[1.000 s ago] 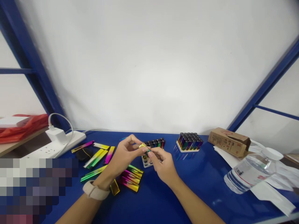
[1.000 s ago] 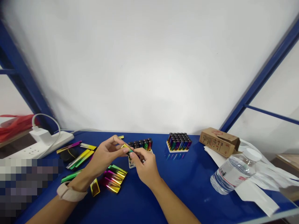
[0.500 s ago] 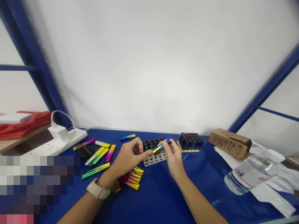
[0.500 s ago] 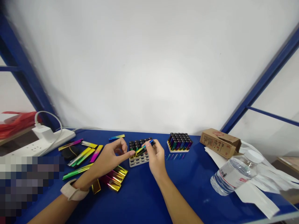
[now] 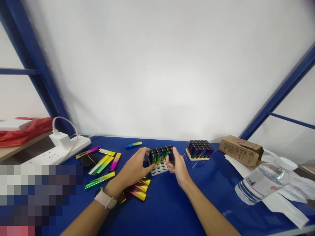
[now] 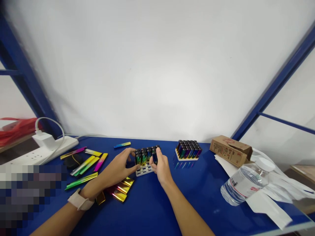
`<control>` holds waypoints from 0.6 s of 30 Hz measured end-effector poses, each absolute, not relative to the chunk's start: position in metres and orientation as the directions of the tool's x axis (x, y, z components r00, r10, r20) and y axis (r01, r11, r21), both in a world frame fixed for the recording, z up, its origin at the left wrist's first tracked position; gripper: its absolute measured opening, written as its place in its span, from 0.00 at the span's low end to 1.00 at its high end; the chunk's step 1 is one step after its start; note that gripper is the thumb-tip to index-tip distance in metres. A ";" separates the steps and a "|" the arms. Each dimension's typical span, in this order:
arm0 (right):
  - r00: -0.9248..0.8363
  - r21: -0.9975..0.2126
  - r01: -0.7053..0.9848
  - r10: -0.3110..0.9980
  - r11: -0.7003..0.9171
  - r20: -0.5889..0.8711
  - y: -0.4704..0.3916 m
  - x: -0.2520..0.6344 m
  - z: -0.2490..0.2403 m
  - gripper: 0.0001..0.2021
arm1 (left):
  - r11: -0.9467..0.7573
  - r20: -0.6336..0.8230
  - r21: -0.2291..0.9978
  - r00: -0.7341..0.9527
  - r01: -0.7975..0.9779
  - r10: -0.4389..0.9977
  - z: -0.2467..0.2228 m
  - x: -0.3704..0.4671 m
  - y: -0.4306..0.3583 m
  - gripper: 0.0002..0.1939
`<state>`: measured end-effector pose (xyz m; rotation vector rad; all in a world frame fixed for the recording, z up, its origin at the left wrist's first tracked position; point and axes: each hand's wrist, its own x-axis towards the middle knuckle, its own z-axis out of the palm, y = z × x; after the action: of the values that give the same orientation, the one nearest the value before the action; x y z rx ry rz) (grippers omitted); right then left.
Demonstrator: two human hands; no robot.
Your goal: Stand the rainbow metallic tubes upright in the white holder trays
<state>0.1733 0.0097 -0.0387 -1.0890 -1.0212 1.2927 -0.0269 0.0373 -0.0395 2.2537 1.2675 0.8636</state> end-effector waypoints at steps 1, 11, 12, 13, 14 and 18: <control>0.050 -0.978 -0.201 0.997 -0.050 -0.062 0.011 0.174 -0.040 0.29 | -0.507 0.315 0.613 0.401 0.606 0.860 -0.039 -0.027 0.037 0.21; 0.087 -0.976 -0.214 0.994 -0.045 -0.065 0.019 0.181 -0.044 0.22 | -0.529 0.318 0.583 0.426 0.617 0.847 -0.038 -0.027 0.034 0.21; 0.078 -0.976 -0.212 0.995 -0.042 -0.060 0.018 0.180 -0.043 0.23 | -0.529 0.318 0.579 0.426 0.620 0.847 -0.038 -0.027 0.034 0.21; 0.071 -0.978 -0.206 0.996 -0.037 -0.053 0.016 0.179 -0.042 0.24 | -0.530 0.318 0.575 0.427 0.623 0.847 -0.039 -0.027 0.034 0.21; 0.065 -0.981 -0.194 0.997 -0.031 -0.044 0.015 0.178 -0.041 0.24 | -0.530 0.316 0.573 0.428 0.626 0.847 -0.039 -0.027 0.035 0.21; 0.078 -0.986 -0.166 0.997 0.014 0.001 0.014 0.178 -0.040 0.22 | -0.524 0.298 0.567 0.435 0.635 0.850 -0.039 -0.027 0.035 0.23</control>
<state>0.1775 0.0137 -0.0397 -1.1162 -1.0337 1.2211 -0.0271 0.0351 -0.0391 2.3220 1.2643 0.7967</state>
